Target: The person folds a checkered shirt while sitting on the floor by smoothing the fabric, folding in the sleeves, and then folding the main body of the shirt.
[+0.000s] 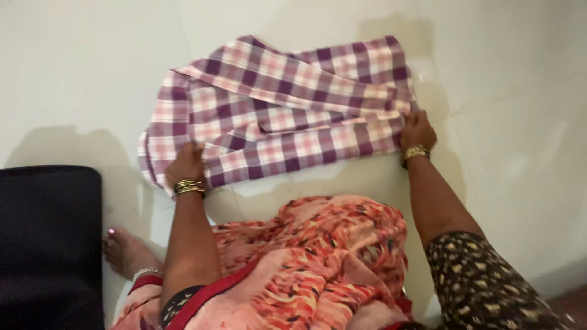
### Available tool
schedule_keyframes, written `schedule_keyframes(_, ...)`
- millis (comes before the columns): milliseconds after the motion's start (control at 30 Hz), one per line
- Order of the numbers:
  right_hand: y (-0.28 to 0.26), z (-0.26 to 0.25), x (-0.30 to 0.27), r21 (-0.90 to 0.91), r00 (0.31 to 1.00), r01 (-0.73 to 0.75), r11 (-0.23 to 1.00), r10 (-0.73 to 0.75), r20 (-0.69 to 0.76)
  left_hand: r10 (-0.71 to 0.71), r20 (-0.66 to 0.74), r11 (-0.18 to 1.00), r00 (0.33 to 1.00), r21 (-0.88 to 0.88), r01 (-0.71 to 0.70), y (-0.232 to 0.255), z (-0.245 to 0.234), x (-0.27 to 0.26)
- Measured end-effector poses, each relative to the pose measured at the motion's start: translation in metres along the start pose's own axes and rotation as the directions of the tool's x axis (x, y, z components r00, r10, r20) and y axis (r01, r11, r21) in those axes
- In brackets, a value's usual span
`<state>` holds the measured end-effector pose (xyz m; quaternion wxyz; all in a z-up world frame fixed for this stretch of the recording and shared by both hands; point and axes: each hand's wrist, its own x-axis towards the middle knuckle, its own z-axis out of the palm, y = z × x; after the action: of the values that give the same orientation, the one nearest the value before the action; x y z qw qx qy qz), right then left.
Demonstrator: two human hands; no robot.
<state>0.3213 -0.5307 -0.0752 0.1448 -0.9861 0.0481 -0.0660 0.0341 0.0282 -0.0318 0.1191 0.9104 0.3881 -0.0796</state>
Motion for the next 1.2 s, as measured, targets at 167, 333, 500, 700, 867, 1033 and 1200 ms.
schedule_keyframes(167, -0.012, -0.004, 0.001, 0.029, 1.000, -0.010, 1.000, 0.009, 0.019, -0.239, 0.014, 0.971, 0.971, -0.009, 0.239, 0.028, -0.026, -0.020)
schedule_keyframes(333, -0.029, -0.017, -0.003, 0.010, 0.998, -0.025, 1.000, 0.025, 0.059, -0.159, -0.131, 0.974, 0.979, -0.181, 0.134, 0.087, 0.003, -0.036)
schedule_keyframes(500, -0.031, -0.023, -0.008, 0.064, 0.997, -0.056, 0.996, 0.052, 0.064, 0.344, 0.002, 0.930, 0.939, 0.136, -0.341, 0.149, 0.030, -0.057)
schedule_keyframes(700, -0.010, -0.002, 0.005, -0.008, 0.997, 0.029, 1.000, -0.029, -0.073, 0.242, 0.151, 0.969, 0.958, 0.018, -0.247, 0.150, 0.017, -0.076)
schedule_keyframes(867, -0.015, -0.014, 0.032, -0.017, 0.952, -0.174, 0.985, 0.172, 0.253, 0.226, 0.238, 0.966, 0.945, 0.072, -0.249, 0.156, 0.001, -0.078)
schedule_keyframes(1033, -0.058, -0.026, 0.051, 0.214, 0.937, -0.333, 0.919, 0.347, -0.033, 0.253, 0.137, 0.967, 0.958, 0.005, -0.256, 0.153, 0.011, -0.080)
schedule_keyframes(1200, -0.218, 0.001, -0.030, 0.699, 0.984, -0.125, 0.704, -0.001, 0.177, 0.262, 0.140, 0.965, 0.955, -0.042, -0.259, 0.149, 0.011, -0.082)
